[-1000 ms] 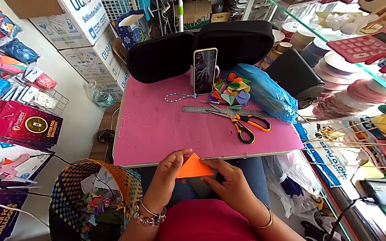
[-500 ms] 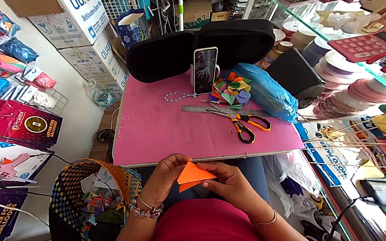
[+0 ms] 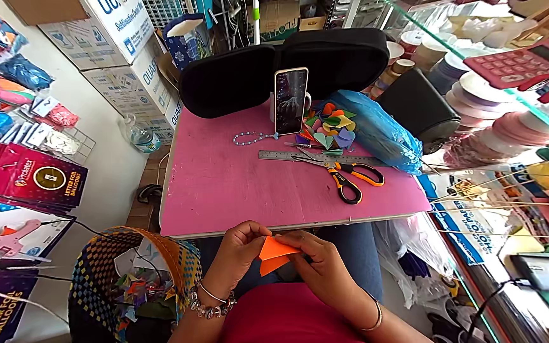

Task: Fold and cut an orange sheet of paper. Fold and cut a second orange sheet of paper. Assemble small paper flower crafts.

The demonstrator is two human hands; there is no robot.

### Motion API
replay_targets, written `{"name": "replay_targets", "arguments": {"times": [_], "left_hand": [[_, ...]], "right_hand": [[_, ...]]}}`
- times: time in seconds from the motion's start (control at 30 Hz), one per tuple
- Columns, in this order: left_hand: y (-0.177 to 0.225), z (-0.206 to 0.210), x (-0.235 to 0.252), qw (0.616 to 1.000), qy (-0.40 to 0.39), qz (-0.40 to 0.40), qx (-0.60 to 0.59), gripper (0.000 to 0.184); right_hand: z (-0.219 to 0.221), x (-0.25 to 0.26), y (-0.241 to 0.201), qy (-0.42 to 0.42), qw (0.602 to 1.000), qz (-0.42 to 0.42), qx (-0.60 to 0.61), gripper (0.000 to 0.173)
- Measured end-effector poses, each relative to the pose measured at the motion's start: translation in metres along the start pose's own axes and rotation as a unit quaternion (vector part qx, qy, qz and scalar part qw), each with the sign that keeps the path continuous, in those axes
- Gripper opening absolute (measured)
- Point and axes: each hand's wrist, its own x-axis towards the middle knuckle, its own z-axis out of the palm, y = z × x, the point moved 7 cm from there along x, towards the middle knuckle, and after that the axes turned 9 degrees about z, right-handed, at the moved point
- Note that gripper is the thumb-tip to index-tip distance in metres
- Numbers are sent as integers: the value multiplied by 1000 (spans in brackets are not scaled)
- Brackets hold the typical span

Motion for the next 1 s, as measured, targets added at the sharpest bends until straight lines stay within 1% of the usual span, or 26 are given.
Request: {"name": "replay_targets", "arguments": {"times": [0.13,0.37,0.67,0.9,1.0], "left_hand": [[-2,0,0,1000,13,-15,5,14],[-1,1,-1,999,35,-4,17,15],[3,2,-2,998,18,46,47,11],[3,2,-2,993,39,102,49,12],[4,2,-2,992,46,113,42,14]], "right_hand": [[1,-1,-2,16,1000,-12,-23,24],[1,-1,-3,27,999,-18,-29,24],[-2,-1,-1,34,999,1,-11,24],[-1,-1,-2,34,999,-9,2,23],[-1,-2,-2,34,999,-12,-2,23]]}}
